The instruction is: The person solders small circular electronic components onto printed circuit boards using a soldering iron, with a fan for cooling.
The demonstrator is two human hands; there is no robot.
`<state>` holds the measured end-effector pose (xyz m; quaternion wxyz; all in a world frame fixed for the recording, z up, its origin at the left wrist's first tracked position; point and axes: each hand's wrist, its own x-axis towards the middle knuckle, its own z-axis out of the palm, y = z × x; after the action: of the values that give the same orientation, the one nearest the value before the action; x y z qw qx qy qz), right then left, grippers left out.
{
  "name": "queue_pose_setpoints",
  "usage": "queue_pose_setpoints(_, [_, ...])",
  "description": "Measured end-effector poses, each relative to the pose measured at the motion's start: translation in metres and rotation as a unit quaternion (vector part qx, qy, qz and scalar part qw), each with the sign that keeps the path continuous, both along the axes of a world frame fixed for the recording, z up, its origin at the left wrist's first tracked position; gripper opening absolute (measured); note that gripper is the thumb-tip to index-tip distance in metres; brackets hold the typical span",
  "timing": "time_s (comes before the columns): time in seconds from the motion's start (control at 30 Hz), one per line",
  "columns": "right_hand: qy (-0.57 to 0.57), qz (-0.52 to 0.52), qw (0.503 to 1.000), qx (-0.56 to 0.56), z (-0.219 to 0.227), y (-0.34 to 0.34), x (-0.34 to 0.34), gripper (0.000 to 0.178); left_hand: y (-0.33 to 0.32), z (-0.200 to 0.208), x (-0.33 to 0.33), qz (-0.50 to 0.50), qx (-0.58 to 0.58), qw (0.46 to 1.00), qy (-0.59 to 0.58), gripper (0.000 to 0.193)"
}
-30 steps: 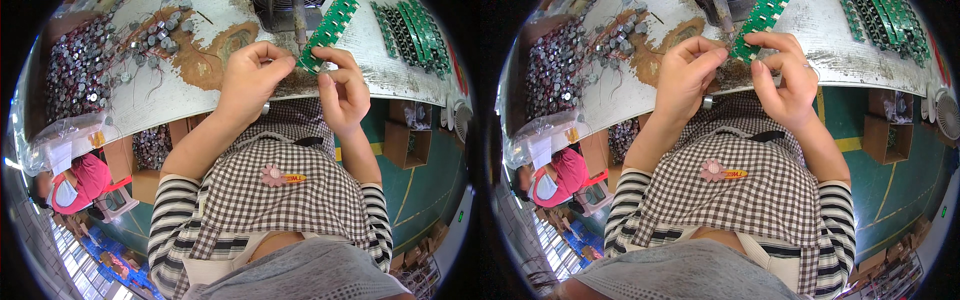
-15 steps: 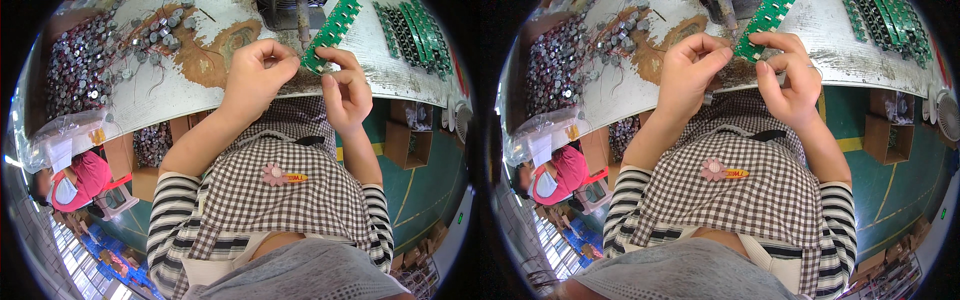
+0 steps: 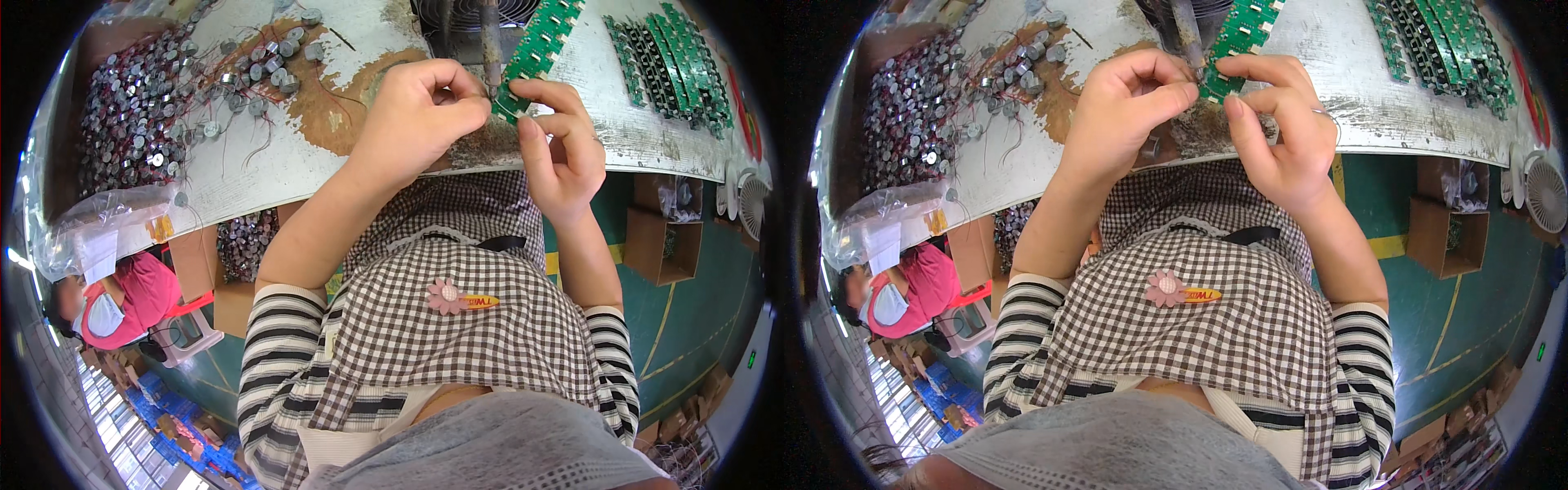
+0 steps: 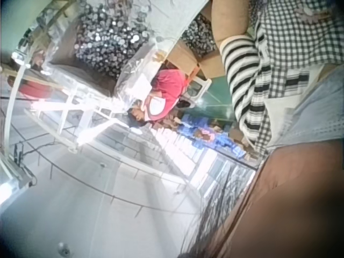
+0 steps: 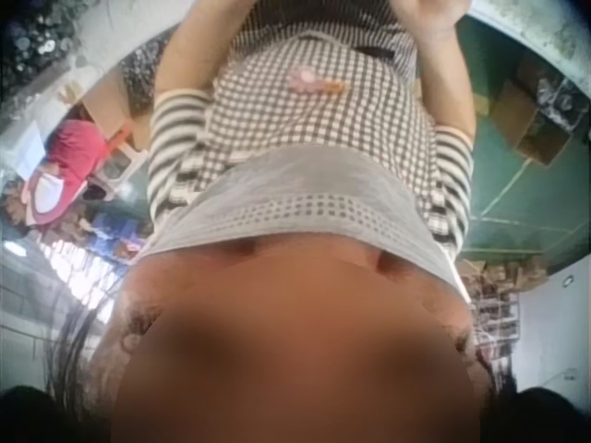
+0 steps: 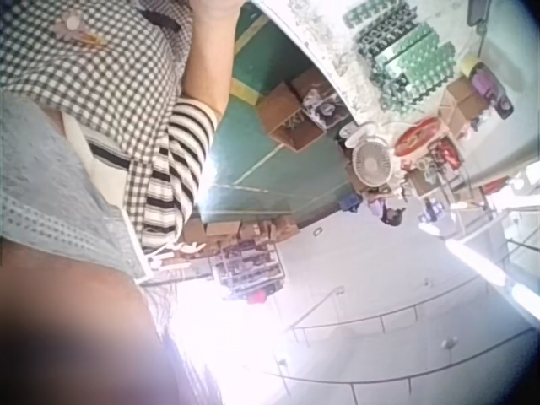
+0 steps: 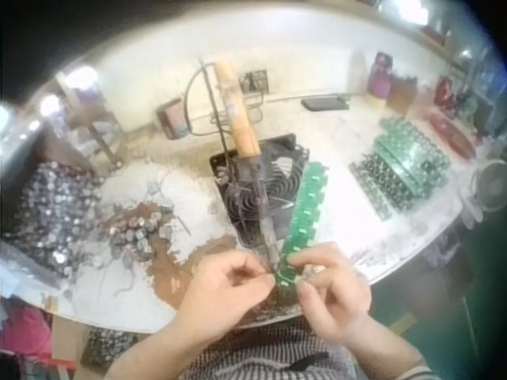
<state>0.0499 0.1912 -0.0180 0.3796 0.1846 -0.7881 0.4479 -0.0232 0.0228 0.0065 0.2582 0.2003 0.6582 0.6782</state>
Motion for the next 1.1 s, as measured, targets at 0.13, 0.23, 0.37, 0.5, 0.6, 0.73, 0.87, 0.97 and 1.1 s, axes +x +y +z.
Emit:
queue_pose_setpoints(0.13, [-0.02,0.006,1.0,-0.004,-0.004,-0.001,0.007,0.012,0.002,-0.009,0.006,0.031,0.017,0.999,0.002,0.008])
queue_pose_setpoints(0.23, [-0.031,0.003,0.999,-0.021,-0.007,-0.004,0.01,0.011,0.002,-0.012,0.007,0.034,0.011,0.999,0.04,0.008])
queue_pose_setpoints(0.37, [-0.04,-0.019,0.999,-0.026,-0.007,-0.008,0.014,0.008,0.003,-0.008,0.014,0.051,-0.036,0.997,0.048,0.01])
queue_pose_setpoints(0.5, [-0.054,0.003,0.992,-0.116,-0.011,-0.001,0.016,0.007,-0.002,-0.013,0.016,0.014,-0.023,0.983,0.183,0.007])
queue_pose_setpoints(0.6, [-0.102,0.012,0.968,-0.227,-0.011,0.001,0.016,0.008,-0.017,0.002,-0.002,0.071,-0.045,0.912,0.403,0.015])
queue_pose_setpoints(0.73, [-0.117,0.02,0.967,-0.228,-0.02,-0.001,0.019,0.008,-0.085,0.005,-0.053,0.187,-0.257,0.653,0.688,0.023])
queue_pose_setpoints(0.87, [-0.124,0.028,0.968,-0.217,-0.025,-0.002,0.016,0.006,-0.106,-0.001,-0.047,0.047,-0.476,0.575,0.664,0.031])
queue_pose_setpoints(0.97, [-0.118,0.029,0.972,-0.199,-0.023,-0.005,0.015,0.005,-0.114,-0.009,-0.06,0.018,-0.444,0.616,0.65,0.026])
queue_pose_setpoints(1.1, [-0.123,0.021,0.976,-0.179,-0.024,-0.004,0.013,0.005,-0.102,-0.01,-0.057,0.132,-0.275,0.697,0.649,0.015])
